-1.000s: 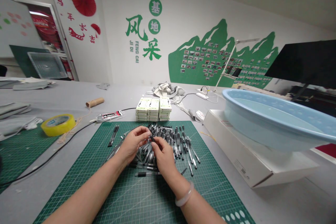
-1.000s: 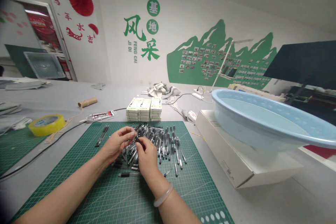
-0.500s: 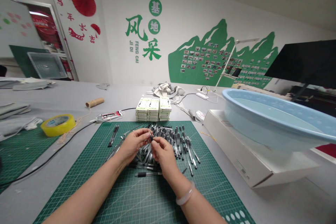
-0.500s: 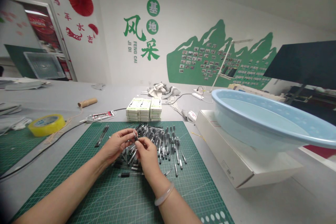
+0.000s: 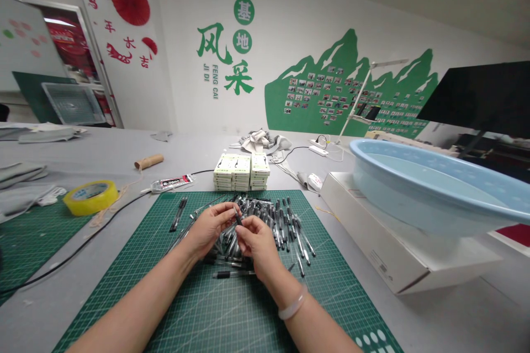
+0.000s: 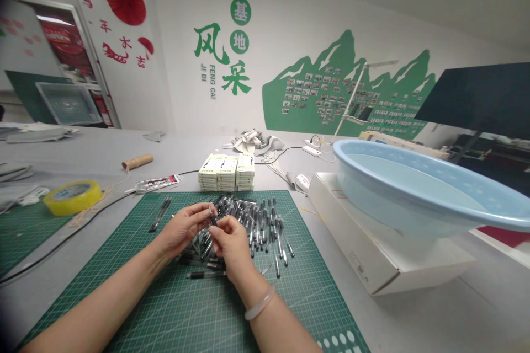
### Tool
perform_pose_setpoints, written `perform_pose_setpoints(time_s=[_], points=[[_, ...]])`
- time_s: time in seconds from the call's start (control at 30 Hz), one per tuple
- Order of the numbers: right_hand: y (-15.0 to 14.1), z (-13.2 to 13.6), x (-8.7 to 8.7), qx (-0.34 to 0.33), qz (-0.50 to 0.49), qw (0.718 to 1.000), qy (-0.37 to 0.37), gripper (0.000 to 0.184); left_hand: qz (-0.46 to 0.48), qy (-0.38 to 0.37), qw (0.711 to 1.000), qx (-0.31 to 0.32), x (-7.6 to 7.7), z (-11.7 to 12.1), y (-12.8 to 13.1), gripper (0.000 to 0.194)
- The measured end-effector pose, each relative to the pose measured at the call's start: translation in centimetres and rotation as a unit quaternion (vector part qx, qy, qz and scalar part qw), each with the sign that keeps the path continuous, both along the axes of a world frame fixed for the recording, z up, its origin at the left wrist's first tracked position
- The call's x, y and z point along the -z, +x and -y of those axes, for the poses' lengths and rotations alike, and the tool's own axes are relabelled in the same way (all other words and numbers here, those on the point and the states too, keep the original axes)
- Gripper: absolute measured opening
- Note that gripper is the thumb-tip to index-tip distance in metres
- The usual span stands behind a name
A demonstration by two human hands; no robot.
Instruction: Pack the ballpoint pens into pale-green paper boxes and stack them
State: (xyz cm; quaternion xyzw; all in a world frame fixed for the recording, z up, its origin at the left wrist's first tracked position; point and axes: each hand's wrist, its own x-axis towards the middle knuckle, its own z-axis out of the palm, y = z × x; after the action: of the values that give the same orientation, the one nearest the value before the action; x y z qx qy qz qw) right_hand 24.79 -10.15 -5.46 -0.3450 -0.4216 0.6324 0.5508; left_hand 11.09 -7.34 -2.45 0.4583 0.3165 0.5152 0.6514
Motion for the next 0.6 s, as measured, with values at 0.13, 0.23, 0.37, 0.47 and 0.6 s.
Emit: perform_pose_setpoints(time_s=[0.13, 0.23, 0.37, 0.47, 0.6], points=[[-0.02, 0.07, -0.26, -0.045, -0.003, 0.999, -0.009, 0.034, -0.002, -0.001, 1.000, 0.023, -0.12, 0.09, -0.03, 0.017], [-0.02, 0.04, -0.27, -0.027, -0.025, 0.999, -0.014, 0.033, -0.007, 0.004, 1.000, 0.011, -0.06, 0.05, -0.04, 0.016], [0.10, -0.12, -0.01, -0.014, -0.021, 1.000, -0.018, 0.032, -0.009, 0.011, 1.000, 0.009, 0.07, -0.02, -0.10, 0.015], [0.11, -0.09, 0.01, -0.042, -0.016, 0.999, -0.016, 0.034, -0.002, 0.007, 1.000, 0.029, 0.10, -0.02, -0.17, 0.015], [0.03, -0.02, -0.08, -0.034, -0.031, 0.999, -0.020, 0.033, 0.004, 0.005, 0.999, 0.033, 0.12, -0.04, -0.17, 0.014]])
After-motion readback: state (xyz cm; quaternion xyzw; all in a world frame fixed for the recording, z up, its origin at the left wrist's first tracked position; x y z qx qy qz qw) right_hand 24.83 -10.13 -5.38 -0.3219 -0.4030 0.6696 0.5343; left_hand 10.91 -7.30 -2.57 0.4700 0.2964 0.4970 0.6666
